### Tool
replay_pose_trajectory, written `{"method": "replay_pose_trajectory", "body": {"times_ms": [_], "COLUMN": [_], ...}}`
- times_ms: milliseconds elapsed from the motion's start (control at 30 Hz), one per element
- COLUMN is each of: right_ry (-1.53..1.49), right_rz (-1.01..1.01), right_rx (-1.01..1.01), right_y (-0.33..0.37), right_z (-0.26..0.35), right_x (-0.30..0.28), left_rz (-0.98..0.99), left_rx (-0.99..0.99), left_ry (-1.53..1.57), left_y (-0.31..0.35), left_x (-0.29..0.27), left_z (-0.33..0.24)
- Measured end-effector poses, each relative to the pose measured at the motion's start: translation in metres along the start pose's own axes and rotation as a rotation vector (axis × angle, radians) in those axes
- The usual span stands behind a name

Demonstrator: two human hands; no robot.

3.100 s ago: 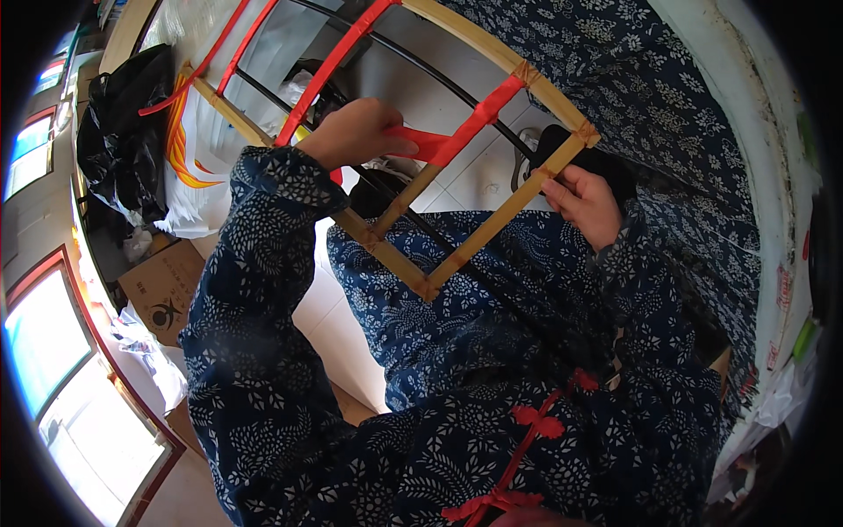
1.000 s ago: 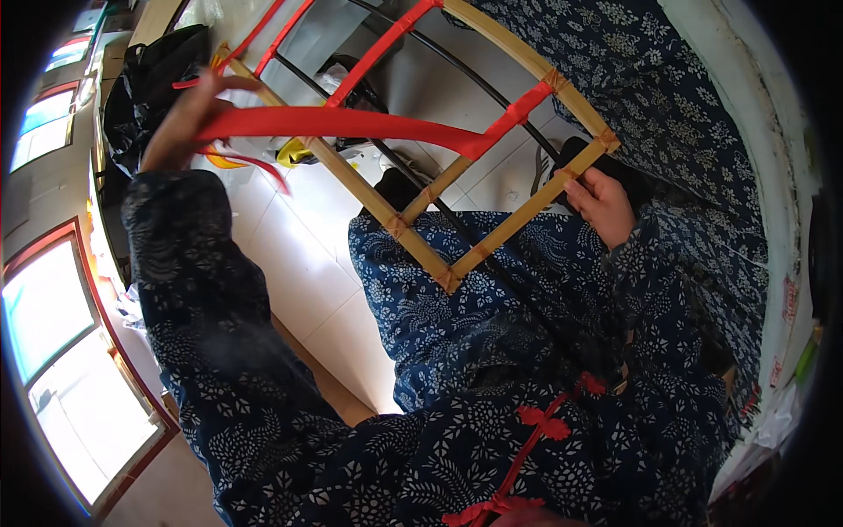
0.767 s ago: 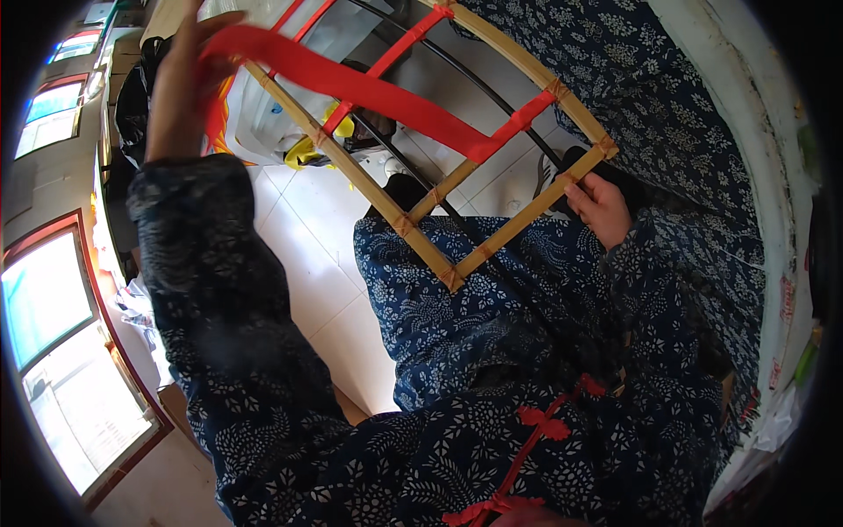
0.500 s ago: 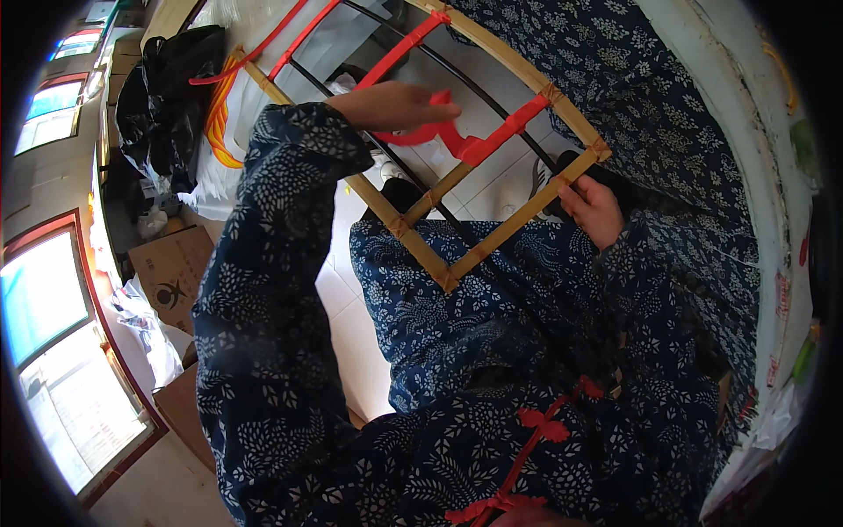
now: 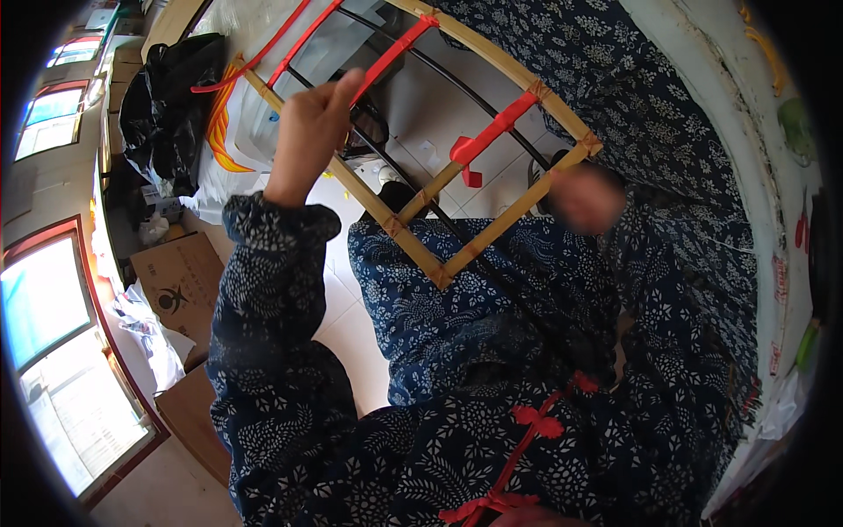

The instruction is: Wrapping and tying decorative red ribbons around a wooden frame.

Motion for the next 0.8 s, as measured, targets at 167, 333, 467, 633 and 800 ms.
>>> {"method": "replay_pose_trajectory", "body": {"times_ms": [167, 333, 467, 633, 800], "right_ry": [-0.012, 0.028, 0.052, 0.372, 1.111], "right_rz": [0.065, 0.015, -0.061, -0.290, -0.452], "right_rx": [-0.016, -0.104, -0.257, -0.516, -0.929], "right_y": [0.031, 0.086, 0.143, 0.174, 0.137], "right_z": [0.015, 0.024, 0.028, 0.023, -0.003], "right_x": [0.029, 0.051, 0.089, 0.157, 0.192], "left_rz": [0.120, -0.097, -0.057, 0.228, 0.049], "left_rx": [-0.004, 0.352, 0.324, 0.524, 0.459], "left_ry": [0.126, 0.297, 0.457, 0.775, 1.148], "left_y": [0.051, 0.101, 0.139, 0.160, 0.163], "left_x": [0.002, 0.017, 0.012, 0.019, 0.044], "left_z": [0.013, -0.021, -0.041, -0.008, -0.037]}}
Point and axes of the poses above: each hand's wrist, its own y-axis away from the middle knuckle, its own x-axis out of the palm, z = x × y, the point moved 4 cm from there along -y, towards the middle knuckle, and after that the axes turned 13 degrees about z, right-handed, at the moved point
